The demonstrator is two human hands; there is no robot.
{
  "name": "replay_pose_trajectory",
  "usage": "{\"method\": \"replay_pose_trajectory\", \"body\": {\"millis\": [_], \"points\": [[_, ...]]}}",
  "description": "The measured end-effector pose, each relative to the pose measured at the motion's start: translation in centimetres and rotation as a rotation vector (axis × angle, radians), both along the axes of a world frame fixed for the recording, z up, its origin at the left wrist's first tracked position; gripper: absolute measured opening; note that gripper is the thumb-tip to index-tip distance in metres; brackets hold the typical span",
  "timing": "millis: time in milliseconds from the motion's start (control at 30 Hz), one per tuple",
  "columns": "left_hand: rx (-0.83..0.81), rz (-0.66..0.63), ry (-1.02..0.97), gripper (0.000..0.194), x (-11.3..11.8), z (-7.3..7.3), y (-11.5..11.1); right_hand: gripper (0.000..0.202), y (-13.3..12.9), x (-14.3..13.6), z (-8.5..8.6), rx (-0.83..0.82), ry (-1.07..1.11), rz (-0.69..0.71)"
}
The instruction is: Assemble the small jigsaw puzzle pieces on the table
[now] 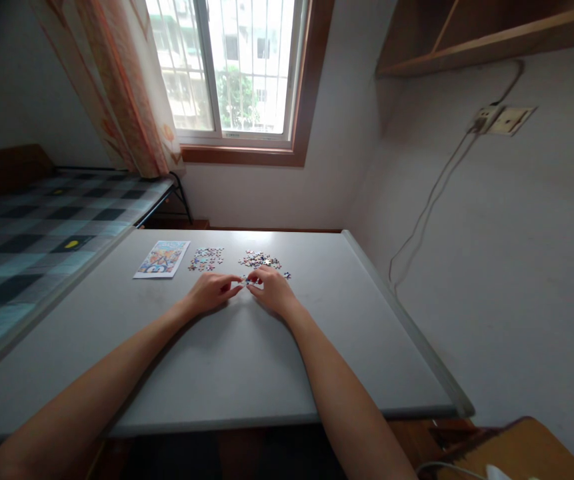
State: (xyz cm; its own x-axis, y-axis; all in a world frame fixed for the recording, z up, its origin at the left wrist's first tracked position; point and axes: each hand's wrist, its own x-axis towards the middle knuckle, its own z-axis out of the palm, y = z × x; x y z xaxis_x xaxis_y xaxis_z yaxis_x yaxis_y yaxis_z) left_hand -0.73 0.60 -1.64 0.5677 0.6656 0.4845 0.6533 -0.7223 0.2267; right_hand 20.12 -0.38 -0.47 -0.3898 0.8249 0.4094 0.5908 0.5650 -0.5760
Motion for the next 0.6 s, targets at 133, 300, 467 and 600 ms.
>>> {"method": "replay_pose_trajectory", "body": {"millis": [133,300,467,600], "points": [[0.004,-0.003,0.003,0.026,0.00,-0.13,0.08,0.006,0.11,0.03,-0.13,0.003,0.006,0.010],[0.005,-0.007,0.012,0.024,0.00,-0.07,0.07,0.006,0.09,0.05,-0.16,0.009,0.014,0.027],[0.002,-0.014,0.010,0.023,0.03,0.02,0.03,0.007,0.08,0.02,-0.10,0.011,0.009,0.035],[0.011,-0.011,0.021,0.022,0.03,0.01,0.02,0.007,0.05,0.01,-0.05,0.006,0.004,0.038]]}}
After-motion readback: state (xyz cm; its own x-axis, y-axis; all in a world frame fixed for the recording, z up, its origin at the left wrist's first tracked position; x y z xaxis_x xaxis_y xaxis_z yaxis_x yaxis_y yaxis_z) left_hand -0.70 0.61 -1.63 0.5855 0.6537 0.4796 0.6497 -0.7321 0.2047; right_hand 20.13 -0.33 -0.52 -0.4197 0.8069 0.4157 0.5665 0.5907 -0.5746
